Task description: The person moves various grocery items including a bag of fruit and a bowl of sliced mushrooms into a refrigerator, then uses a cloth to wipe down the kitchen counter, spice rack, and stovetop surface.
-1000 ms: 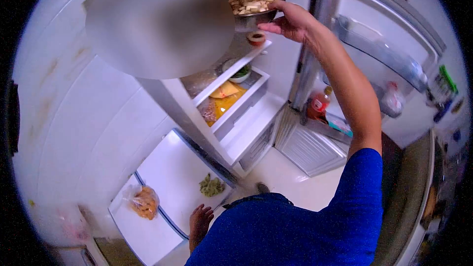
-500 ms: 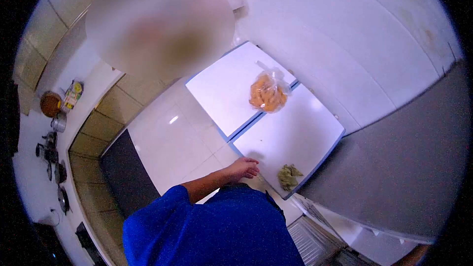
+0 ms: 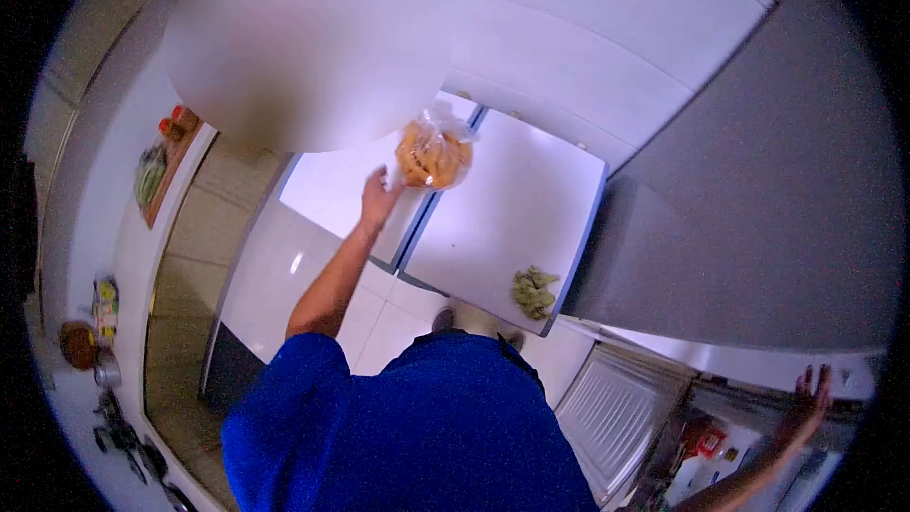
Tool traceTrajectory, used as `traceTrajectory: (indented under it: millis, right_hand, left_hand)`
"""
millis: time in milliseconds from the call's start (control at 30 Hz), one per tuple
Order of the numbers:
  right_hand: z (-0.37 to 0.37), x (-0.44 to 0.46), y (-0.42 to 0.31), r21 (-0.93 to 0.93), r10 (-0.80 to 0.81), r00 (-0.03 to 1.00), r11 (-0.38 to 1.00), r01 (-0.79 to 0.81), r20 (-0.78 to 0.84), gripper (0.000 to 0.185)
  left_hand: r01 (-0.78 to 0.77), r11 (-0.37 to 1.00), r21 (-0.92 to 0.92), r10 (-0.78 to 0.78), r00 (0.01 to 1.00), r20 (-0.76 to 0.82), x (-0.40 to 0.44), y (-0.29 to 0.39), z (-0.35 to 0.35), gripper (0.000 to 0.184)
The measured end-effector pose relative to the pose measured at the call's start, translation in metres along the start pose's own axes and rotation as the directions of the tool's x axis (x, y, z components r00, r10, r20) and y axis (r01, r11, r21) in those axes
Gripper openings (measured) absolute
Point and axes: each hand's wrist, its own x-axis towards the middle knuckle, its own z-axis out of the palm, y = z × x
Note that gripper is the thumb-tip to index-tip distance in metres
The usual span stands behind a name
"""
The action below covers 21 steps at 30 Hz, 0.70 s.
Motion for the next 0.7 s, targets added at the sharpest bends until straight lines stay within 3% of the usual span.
traceTrajectory:
  millis: [67,100,133,233,300,333,400,433,567,600,633,667,700]
  right_hand:
    - [0.092,-0.082,-0.022,-0.166,0.062,0.967,0.980,-0.106,-0.248,0.058]
    - [0.059,-0.097,0.001,-0.097,0.152,0.961,0.979,-0.178,-0.233,0.065]
    - [0.043,-0.119,0.013,0.017,0.242,0.933,0.969,-0.246,-0.268,0.060]
    - [0.031,-0.186,0.040,0.090,0.304,0.899,0.953,-0.290,-0.315,0.056]
    - [0.021,-0.227,0.050,0.125,0.355,0.875,0.935,-0.333,-0.328,0.055]
    - [0.047,-0.244,0.036,0.099,0.345,0.862,0.938,-0.333,-0.371,0.054]
    - [0.047,-0.269,0.039,0.111,0.405,0.774,0.908,-0.405,-0.487,0.052]
    - [0.041,-0.279,0.042,0.112,0.403,0.768,0.908,-0.404,-0.498,0.052]
    - [0.033,-0.299,0.047,0.182,0.428,0.767,0.903,-0.390,-0.479,0.051]
    - [0.040,-0.297,0.046,0.203,0.458,0.746,0.888,-0.413,-0.484,0.054]
    - [0.057,-0.292,0.038,0.177,0.447,0.751,0.892,-0.416,-0.487,0.051]
    - [0.060,-0.285,0.040,0.182,0.449,0.748,0.891,-0.416,-0.488,0.051]
    - [0.063,-0.279,0.045,0.195,0.449,0.793,0.894,-0.404,-0.412,0.049]
  left_hand:
    - [-0.161,0.985,0.062,0.157,0.986,0.063,0.047,0.037,-0.007,0.080]
    - [-0.223,0.970,0.098,0.216,0.973,0.078,0.067,0.047,-0.001,0.081]
    - [-0.240,0.967,0.090,0.231,0.968,0.102,0.084,0.058,0.006,0.081]
    - [-0.362,0.918,0.165,0.307,0.908,0.285,0.118,0.087,0.027,0.079]
    - [-0.403,0.886,0.229,0.303,0.878,0.371,0.128,0.098,0.043,0.060]
    - [-0.415,0.883,0.218,0.312,0.868,0.386,0.129,0.097,0.050,0.060]
    - [-0.430,0.759,0.489,0.157,0.849,0.504,0.133,0.090,0.061,0.040]
    - [-0.472,0.741,0.477,0.158,0.814,0.560,0.140,0.071,0.072,0.029]
    - [-0.516,0.723,0.460,0.225,0.805,0.549,0.157,0.051,0.068,0.028]
    - [-0.347,0.909,0.232,0.189,0.837,0.514,0.160,0.056,0.057,0.025]
    - [-0.140,0.990,-0.026,0.135,0.860,0.491,0.158,0.065,0.045,0.023]
    - [-0.146,0.989,-0.024,0.139,0.860,0.492,0.153,0.073,0.036,0.023]
    - [-0.093,0.980,-0.177,0.175,0.831,0.529,0.143,0.087,0.022,0.023]
